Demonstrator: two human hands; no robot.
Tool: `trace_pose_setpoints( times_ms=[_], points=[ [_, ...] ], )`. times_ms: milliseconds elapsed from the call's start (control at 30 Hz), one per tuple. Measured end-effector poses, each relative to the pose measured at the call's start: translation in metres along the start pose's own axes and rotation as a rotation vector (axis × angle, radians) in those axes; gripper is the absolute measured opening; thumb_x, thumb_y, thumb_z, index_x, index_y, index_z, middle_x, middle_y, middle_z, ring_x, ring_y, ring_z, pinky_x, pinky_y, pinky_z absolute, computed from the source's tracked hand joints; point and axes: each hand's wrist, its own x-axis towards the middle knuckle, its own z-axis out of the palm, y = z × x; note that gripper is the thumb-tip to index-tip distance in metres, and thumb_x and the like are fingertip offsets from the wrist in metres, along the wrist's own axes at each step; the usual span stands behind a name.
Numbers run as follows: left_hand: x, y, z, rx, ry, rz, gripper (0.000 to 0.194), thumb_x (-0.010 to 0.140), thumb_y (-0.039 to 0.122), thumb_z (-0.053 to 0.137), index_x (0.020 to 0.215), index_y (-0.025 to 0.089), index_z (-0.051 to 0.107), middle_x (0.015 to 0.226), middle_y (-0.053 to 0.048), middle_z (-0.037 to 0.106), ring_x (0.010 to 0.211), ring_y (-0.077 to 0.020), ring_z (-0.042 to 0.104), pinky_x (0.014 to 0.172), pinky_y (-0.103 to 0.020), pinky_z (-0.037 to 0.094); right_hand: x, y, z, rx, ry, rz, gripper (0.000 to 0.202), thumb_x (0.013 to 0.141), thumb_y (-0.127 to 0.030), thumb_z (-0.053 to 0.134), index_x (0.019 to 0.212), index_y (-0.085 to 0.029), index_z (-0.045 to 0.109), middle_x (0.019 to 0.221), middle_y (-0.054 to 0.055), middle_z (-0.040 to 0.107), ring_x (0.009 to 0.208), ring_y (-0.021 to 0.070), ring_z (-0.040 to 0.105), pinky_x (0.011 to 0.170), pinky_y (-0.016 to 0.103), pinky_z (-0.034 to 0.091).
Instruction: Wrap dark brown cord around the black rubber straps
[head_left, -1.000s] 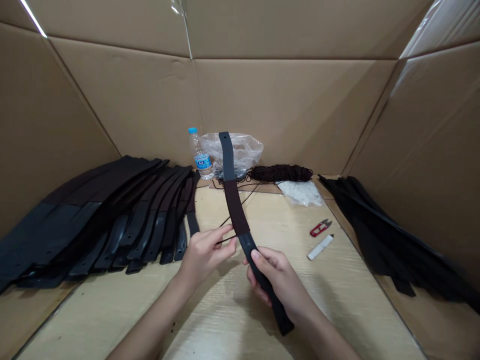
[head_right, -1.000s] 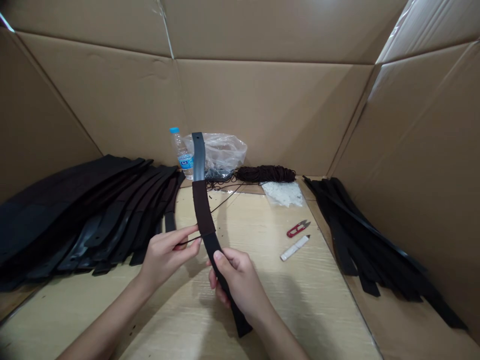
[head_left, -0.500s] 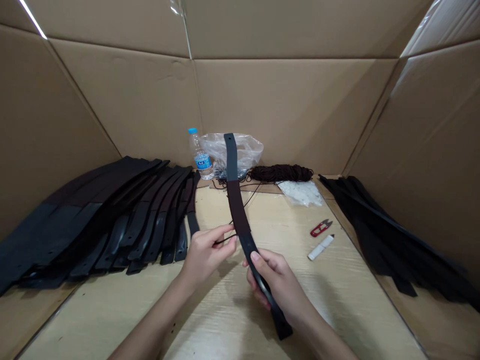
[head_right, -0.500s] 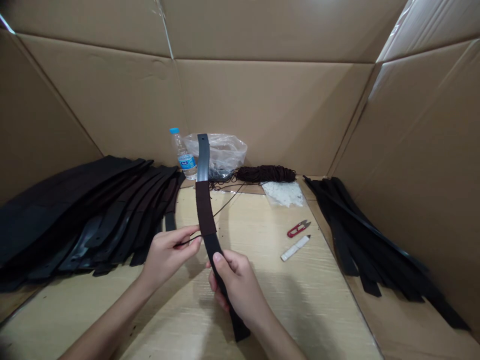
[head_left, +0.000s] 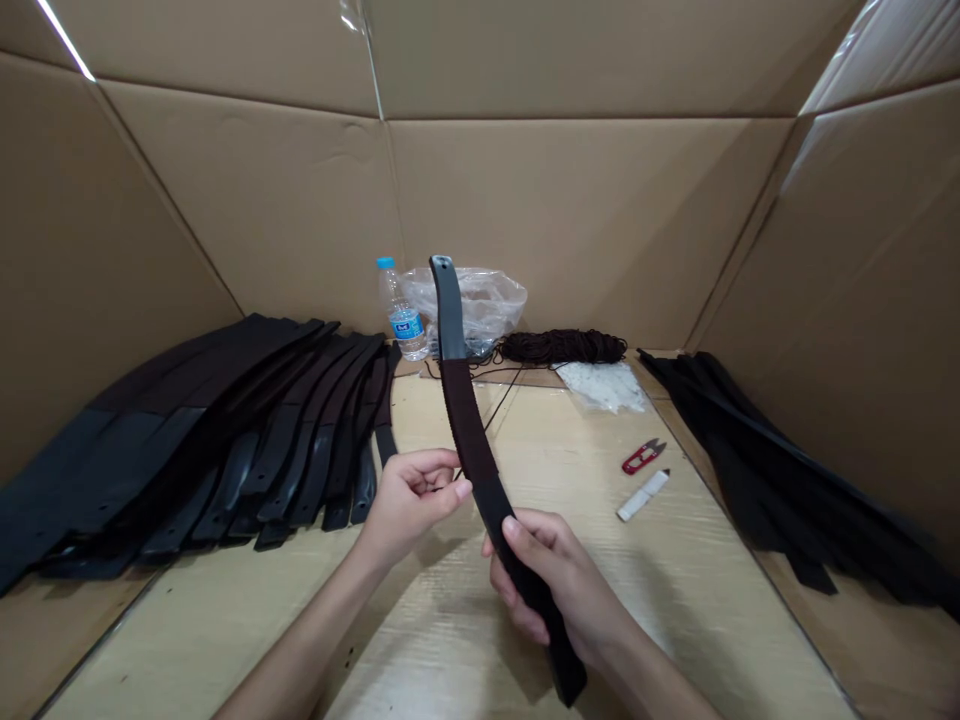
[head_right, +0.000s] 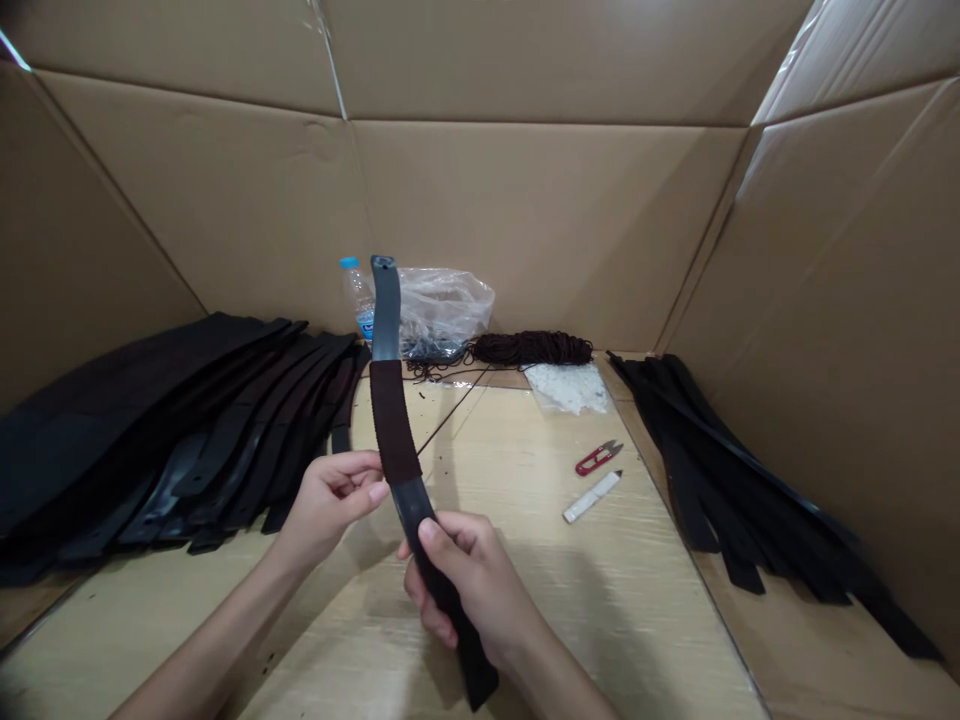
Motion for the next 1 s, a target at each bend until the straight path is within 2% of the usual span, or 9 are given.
trace_pose_setpoints(
  times_ms=[167,333,633,767,867,1000],
  points=[
    [0.000,-0.005,0.000,-0.046,-0.068,-0.002,0.034,0.057,0.043,0.075,0.063,0.011,0.066,0.044,0.008,0.026,0.043,-0.0047,0.020,0.042,-0.021,0.015,0.000,0.002,-0.001,0.015,-0.020,-0.024,0.045,0.080,-0.057,0.061,0.083,-0.012,0.059,0.051,-0.005,0.052,0.029,0.0017,0.034,0.027,0.013,0.022],
    [0.000,-0.011,-0.002,-0.086,-0.062,-0.012,0.033,0.058,0.041,0.077,0.069,0.011,0.068,0.043,0.009,0.029,0.042,-0.0046,0.021,0.041,-0.021,0.016,0.002,0.002,-0.002,-0.012,0.012,-0.083,0.044,0.081,-0.056,0.062,0.084,-0.012,0.059,0.052,-0.005,0.053,0.029,0.0014,0.034,0.028,0.013,0.022],
    [0.002,-0.004,-0.003,-0.056,-0.021,0.003,0.028,0.054,0.036,0.079,0.065,0.012,0.067,0.043,0.009,0.028,0.042,-0.0044,0.020,0.041,-0.021,0.016,0.000,0.001,-0.002,0.040,-0.021,0.021,0.046,0.079,-0.058,0.063,0.082,-0.012,0.059,0.050,-0.005,0.052,0.028,0.0017,0.034,0.026,0.013,0.023],
    [0.001,-0.006,-0.003,-0.069,-0.089,-0.014,0.034,0.057,0.043,0.077,0.065,0.011,0.068,0.045,0.008,0.027,0.044,-0.0047,0.020,0.042,-0.021,0.014,-0.001,0.001,-0.003,0.103,-0.086,0.063,0.042,0.080,-0.055,0.063,0.082,-0.013,0.058,0.048,-0.005,0.053,0.027,0.0020,0.034,0.025,0.012,0.023],
    [-0.001,-0.010,-0.003,-0.143,-0.160,-0.040,0.046,0.056,0.051,0.078,0.074,0.009,0.072,0.045,0.007,0.030,0.045,-0.0049,0.021,0.043,-0.021,0.013,-0.002,0.002,-0.004,0.167,-0.161,0.103,0.042,0.080,-0.055,0.063,0.081,-0.013,0.058,0.047,-0.005,0.053,0.026,0.0021,0.032,0.024,0.013,0.024],
    [-0.003,-0.010,0.000,-0.247,-0.222,-0.084,0.055,0.053,0.054,0.080,0.083,0.010,0.074,0.048,0.003,0.044,0.047,-0.0067,0.030,0.045,-0.021,0.021,-0.001,0.003,-0.007,0.223,-0.265,0.121,0.041,0.082,-0.053,0.062,0.080,-0.012,0.058,0.045,-0.005,0.053,0.024,0.0027,0.031,0.023,0.013,0.026]
  ],
)
